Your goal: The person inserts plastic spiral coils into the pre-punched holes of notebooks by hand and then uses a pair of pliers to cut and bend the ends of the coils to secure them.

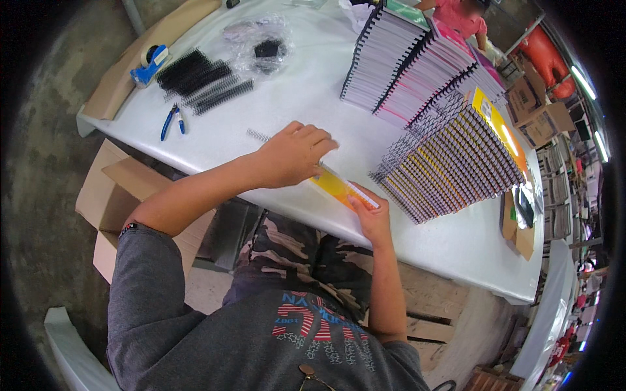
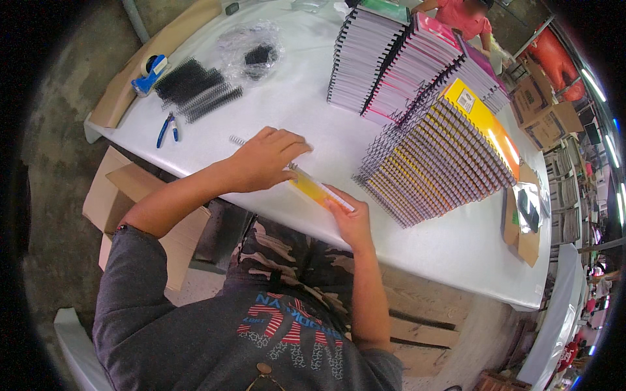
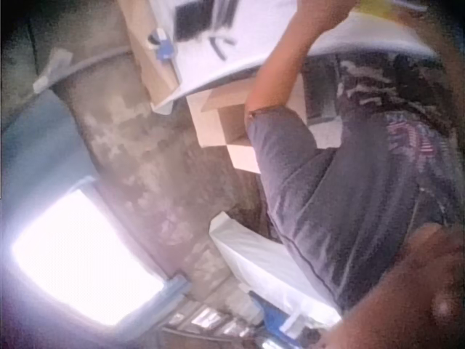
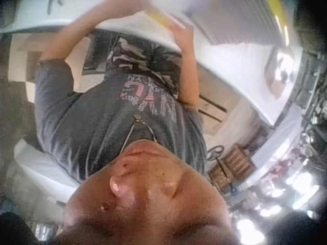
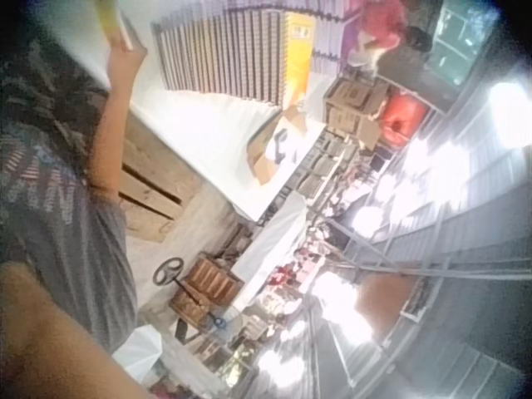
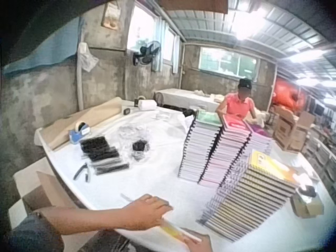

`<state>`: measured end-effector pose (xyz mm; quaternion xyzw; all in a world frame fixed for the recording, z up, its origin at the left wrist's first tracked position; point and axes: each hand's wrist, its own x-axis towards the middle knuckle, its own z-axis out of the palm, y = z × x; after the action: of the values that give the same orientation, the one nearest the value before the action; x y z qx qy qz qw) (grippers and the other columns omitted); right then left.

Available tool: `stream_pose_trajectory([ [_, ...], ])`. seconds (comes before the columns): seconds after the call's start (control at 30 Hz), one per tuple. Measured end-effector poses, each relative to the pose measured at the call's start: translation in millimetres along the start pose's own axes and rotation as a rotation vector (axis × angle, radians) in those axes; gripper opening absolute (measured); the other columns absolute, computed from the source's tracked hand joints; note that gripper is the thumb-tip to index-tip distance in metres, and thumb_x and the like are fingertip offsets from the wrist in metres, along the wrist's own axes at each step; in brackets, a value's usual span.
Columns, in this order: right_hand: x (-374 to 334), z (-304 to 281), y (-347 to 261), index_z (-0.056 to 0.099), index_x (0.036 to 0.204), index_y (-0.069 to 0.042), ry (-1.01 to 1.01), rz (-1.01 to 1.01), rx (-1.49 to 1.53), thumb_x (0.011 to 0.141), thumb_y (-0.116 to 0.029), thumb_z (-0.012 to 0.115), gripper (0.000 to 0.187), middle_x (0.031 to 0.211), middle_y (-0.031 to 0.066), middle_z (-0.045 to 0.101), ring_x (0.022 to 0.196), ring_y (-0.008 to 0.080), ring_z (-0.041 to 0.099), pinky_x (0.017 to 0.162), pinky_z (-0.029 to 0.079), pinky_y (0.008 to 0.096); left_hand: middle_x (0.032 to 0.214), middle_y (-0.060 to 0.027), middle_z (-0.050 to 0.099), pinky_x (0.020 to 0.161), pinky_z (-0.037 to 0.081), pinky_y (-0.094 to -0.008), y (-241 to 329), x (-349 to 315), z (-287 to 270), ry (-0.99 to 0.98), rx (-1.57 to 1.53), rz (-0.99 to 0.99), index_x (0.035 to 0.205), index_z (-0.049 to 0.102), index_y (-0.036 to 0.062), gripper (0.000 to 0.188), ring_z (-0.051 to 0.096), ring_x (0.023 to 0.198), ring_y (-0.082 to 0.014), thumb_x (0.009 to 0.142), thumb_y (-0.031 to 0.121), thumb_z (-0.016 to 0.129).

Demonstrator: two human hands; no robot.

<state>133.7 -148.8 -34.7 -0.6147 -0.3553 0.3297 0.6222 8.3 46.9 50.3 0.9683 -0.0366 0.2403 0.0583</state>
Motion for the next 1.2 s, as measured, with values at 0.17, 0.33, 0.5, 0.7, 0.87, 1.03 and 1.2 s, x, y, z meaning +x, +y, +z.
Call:
stream_pose_trajectory([
  [0.17, -9, 8, 0, 0.059, 0.11, 0.004, 0.021, -0.028, -0.045, 0.084, -0.001, 0.056, 0.027, 0.101, 0.0091, 0.064, 0.089, 0.0107, 0.058, 0.082, 0.045, 0.0232, 0.089, -0.0023, 0.056, 0.084, 0.038, -0.036, 4, 7, -10, -0.491, 0.069, -0.02, 0.086, 0.056, 0.0092, 0.022, 0.053, 0.094, -0.0207, 0.07, 0.019, 0.069],
  [0.33, -19, 24, -8, 0.061, 0.109, 0.001, 0.089, -0.118, -0.178, 0.083, -0.001, 0.056, 0.026, 0.097, 0.0076, 0.066, 0.086, 0.009, 0.058, 0.078, 0.046, 0.0223, 0.091, -0.0021, 0.054, 0.087, 0.036, -0.0388, 5, 0, -7, -0.518, 0.163, 0.114, 0.085, 0.053, 0.011, 0.026, 0.051, 0.1, -0.0203, 0.071, 0.028, 0.067],
  [0.5, -27, 29, -2, 0.061, 0.109, 0.0, 0.158, -0.217, -0.269, 0.083, -0.001, 0.056, 0.026, 0.098, 0.0096, 0.066, 0.086, 0.0107, 0.059, 0.079, 0.046, 0.0238, 0.124, -0.0149, 0.049, 0.103, 0.022, -0.0505, 23, -20, 19, 0.11, 0.351, -0.081, 0.121, 0.049, 0.0038, 0.076, 0.041, 0.121, -0.0307, 0.07, 0.06, 0.056],
  [0.7, -34, 37, 2, 0.062, 0.109, -0.002, 0.168, -0.298, -0.273, 0.083, 0.0, 0.055, 0.028, 0.099, 0.0138, 0.066, 0.088, 0.0159, 0.063, 0.079, 0.047, 0.0251, 0.14, -0.0268, 0.025, 0.102, 0.0, -0.0617, 19, -59, 47, 0.312, 0.449, 0.169, 0.134, 0.033, -0.002, 0.103, 0.009, 0.134, -0.0426, 0.067, 0.076, 0.042],
  [0.87, -31, 45, 4, 0.062, 0.11, -0.007, 0.139, -0.309, -0.262, 0.077, 0.007, 0.051, 0.037, 0.107, 0.0135, 0.063, 0.096, 0.0264, 0.062, 0.083, 0.048, 0.0313, 0.132, -0.0362, 0.029, 0.095, 0.015, -0.0687, 34, -114, 89, -0.076, 0.154, 0.067, 0.128, 0.03, -0.0132, 0.11, 0.029, 0.122, -0.0515, 0.066, 0.077, 0.04],
  [1.03, -37, 39, 7, 0.057, 0.117, -0.011, 0.086, -0.422, -0.41, 0.074, 0.009, 0.048, 0.049, 0.112, 0.0109, 0.061, 0.099, 0.026, 0.061, 0.086, 0.048, 0.0319, 0.135, -0.0342, 0.024, 0.099, 0.008, -0.0641, 32, -72, 58, 0.26, 0.276, 0.126, 0.133, 0.024, -0.0103, 0.106, 0.011, 0.129, -0.0504, 0.072, 0.077, 0.035],
  [1.2, -41, 28, 34, 0.051, 0.125, -0.011, 0.084, -0.398, -0.443, 0.073, 0.003, 0.046, 0.054, 0.121, 0.0127, 0.055, 0.107, 0.0273, 0.056, 0.092, 0.044, 0.0337, 0.13, -0.0293, 0.039, 0.098, 0.011, -0.0668, 50, -118, 106, -0.186, 0.411, 0.331, 0.125, 0.041, -0.0093, 0.092, 0.033, 0.122, -0.0488, 0.076, 0.069, 0.044],
])
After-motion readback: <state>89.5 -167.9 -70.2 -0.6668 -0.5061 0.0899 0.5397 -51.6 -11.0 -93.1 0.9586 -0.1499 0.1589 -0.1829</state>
